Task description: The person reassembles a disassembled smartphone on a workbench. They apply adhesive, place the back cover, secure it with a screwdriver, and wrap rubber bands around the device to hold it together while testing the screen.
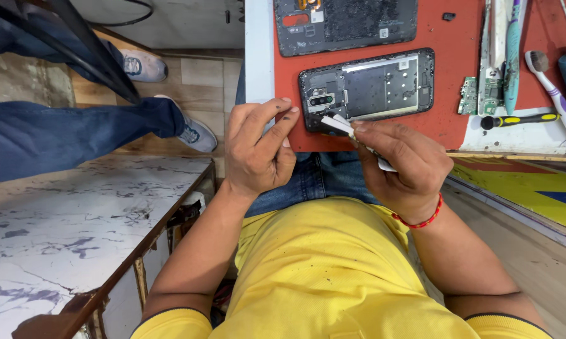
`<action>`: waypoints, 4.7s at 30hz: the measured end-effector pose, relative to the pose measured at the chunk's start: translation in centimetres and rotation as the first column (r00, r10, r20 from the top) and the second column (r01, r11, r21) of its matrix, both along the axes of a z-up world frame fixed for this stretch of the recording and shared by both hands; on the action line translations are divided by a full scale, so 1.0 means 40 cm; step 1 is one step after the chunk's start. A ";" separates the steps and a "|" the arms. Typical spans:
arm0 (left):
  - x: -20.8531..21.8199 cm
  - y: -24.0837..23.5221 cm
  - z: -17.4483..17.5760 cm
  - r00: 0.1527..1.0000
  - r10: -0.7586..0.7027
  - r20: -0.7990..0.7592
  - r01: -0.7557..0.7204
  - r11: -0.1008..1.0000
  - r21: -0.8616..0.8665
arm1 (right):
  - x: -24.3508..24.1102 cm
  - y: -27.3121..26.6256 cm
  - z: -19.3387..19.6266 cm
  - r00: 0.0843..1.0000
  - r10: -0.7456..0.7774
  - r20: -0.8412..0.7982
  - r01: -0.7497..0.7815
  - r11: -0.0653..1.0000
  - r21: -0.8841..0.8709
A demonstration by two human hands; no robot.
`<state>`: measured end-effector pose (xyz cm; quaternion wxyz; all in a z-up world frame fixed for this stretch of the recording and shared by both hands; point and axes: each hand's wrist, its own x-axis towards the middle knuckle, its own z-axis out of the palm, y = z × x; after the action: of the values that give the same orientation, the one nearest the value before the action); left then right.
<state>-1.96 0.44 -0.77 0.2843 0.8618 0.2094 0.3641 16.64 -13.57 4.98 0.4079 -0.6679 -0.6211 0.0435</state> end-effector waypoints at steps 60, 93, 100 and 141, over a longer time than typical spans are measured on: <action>0.009 -0.002 0.002 1.000 0.007 0.004 -0.007 1.000 0.013 | 0.025 -0.020 0.036 0.992 0.103 0.076 -0.098 0.993 -0.063; 0.012 -0.005 0.004 1.000 0.011 -0.027 -0.010 1.000 0.021 | 0.051 -0.106 0.001 0.993 -0.093 0.069 0.095 0.995 -0.025; 0.016 -0.008 0.007 1.000 0.023 -0.021 -0.022 1.000 0.020 | 0.058 -0.120 -0.003 0.989 -0.133 0.067 0.134 0.991 -0.015; 0.028 -0.015 0.005 0.997 0.048 -0.068 -0.044 0.997 0.066 | 0.135 -0.208 0.002 0.941 -0.333 0.064 0.336 0.940 -0.056</action>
<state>-0.83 -0.16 -0.55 0.2404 0.8777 0.2270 0.3469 22.05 -21.90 5.05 0.3701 -0.7778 -0.5075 -0.0240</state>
